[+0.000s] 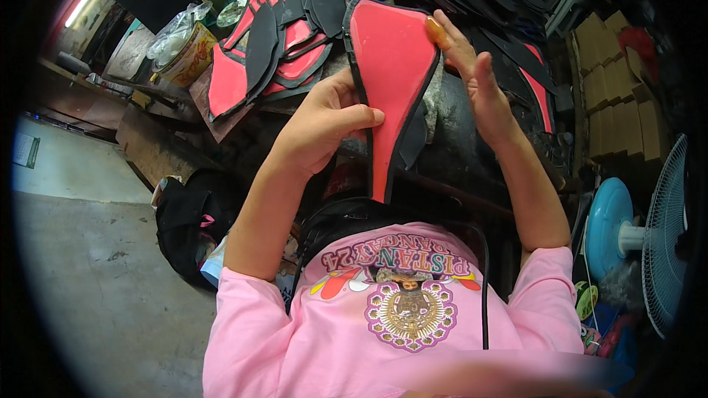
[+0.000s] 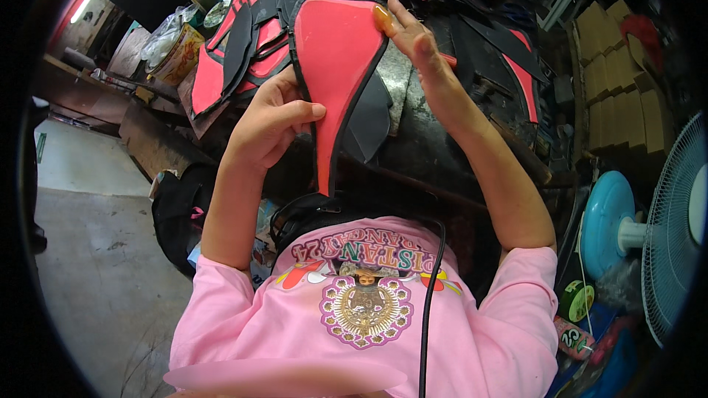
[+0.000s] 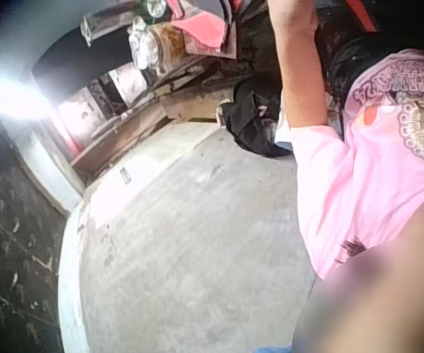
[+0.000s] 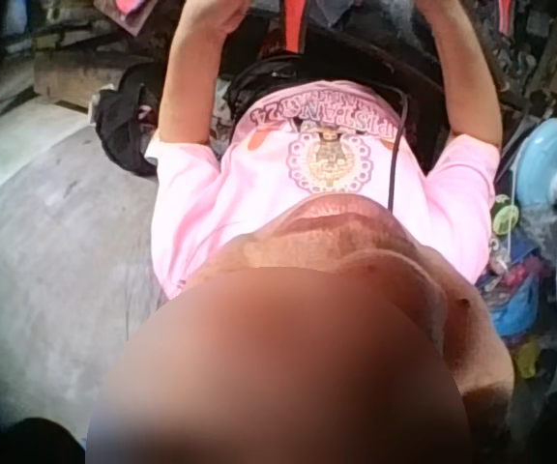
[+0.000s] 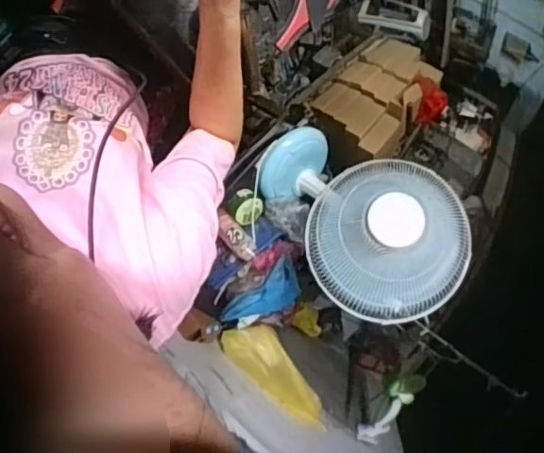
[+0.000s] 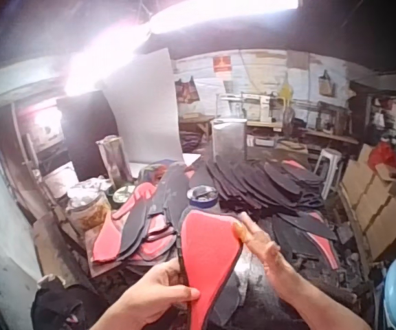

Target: The person sorts and stacks black and pink shoe insoles on a workbench. They repeatedly pick up insoles, flip them, and arrange them into piles, occasionally moving other items aside to access the work area.

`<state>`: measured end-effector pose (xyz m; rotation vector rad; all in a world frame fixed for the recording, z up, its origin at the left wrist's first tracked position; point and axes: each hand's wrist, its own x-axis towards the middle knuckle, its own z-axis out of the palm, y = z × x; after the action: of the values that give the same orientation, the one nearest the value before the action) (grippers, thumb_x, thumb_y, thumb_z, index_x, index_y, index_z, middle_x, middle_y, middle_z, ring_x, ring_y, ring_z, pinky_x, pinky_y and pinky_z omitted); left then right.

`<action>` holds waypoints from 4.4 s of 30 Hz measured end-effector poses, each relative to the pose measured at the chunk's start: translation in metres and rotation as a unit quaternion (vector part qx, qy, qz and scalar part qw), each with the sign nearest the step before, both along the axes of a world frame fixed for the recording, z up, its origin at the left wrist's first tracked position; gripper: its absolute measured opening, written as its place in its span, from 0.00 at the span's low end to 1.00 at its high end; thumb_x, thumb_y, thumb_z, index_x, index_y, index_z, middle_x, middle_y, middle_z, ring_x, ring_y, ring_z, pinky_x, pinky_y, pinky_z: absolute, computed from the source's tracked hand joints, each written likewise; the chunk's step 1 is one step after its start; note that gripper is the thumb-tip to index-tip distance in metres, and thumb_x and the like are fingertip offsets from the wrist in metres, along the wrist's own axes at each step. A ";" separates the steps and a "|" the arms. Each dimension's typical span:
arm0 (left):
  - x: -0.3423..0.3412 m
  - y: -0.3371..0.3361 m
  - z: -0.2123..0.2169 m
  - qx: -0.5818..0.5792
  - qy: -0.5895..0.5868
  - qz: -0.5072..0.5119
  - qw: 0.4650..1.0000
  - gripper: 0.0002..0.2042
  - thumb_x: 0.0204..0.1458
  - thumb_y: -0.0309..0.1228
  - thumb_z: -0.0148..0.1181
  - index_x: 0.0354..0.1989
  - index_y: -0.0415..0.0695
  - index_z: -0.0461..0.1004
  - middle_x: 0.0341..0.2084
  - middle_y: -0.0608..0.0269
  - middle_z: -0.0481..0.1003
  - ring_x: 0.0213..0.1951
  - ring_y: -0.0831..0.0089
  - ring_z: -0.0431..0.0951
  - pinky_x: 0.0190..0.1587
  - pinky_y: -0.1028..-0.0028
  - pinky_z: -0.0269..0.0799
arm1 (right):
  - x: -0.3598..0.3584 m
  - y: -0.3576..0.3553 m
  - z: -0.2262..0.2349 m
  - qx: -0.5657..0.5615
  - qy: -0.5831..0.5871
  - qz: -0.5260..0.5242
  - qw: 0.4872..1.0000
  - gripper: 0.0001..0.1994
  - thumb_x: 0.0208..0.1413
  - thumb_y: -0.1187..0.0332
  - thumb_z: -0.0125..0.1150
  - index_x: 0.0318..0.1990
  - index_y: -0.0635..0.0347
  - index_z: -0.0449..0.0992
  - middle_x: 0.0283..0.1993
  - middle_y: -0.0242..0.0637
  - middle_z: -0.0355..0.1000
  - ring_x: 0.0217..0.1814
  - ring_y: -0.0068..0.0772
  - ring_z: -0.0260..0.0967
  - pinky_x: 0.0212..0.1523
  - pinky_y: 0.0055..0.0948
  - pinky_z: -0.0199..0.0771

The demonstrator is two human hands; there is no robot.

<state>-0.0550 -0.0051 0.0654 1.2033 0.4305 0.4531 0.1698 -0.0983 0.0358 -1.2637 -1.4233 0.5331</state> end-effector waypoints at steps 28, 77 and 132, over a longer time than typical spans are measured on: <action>-0.004 -0.007 0.001 0.038 -0.072 0.042 0.996 0.20 0.53 0.24 0.61 0.55 0.33 0.68 0.43 0.59 0.77 0.39 0.76 0.81 0.35 0.76 0.80 | -0.003 0.000 0.000 -0.067 0.238 0.159 0.956 0.50 0.59 0.25 0.16 0.68 0.57 0.67 0.51 0.33 0.72 0.49 0.28 0.69 0.62 0.33 0.60; 0.047 -0.009 -0.012 0.010 0.008 -0.026 1.000 0.19 0.52 0.20 0.57 0.54 0.36 0.68 0.41 0.64 0.74 0.34 0.84 0.76 0.27 0.85 0.74 | 0.071 -0.045 0.024 0.166 0.076 -0.130 0.975 0.38 0.68 0.38 0.29 0.52 0.62 0.79 0.42 0.38 0.77 0.43 0.28 0.72 0.53 0.29 0.67; 0.040 -0.032 0.002 -0.005 -0.074 -0.004 0.997 0.25 0.59 0.25 0.54 0.65 0.36 0.59 0.45 0.60 0.75 0.38 0.80 0.79 0.38 0.79 0.78 | 0.000 -0.018 -0.005 0.078 -0.015 -0.030 0.996 0.48 0.60 0.26 0.21 0.71 0.58 0.60 0.76 0.39 0.51 0.77 0.41 0.47 0.75 0.41 0.42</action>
<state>-0.0147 -0.0372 0.0676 1.1525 0.3004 0.5297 0.1695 -0.1163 0.0305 -1.1903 -1.4188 0.3573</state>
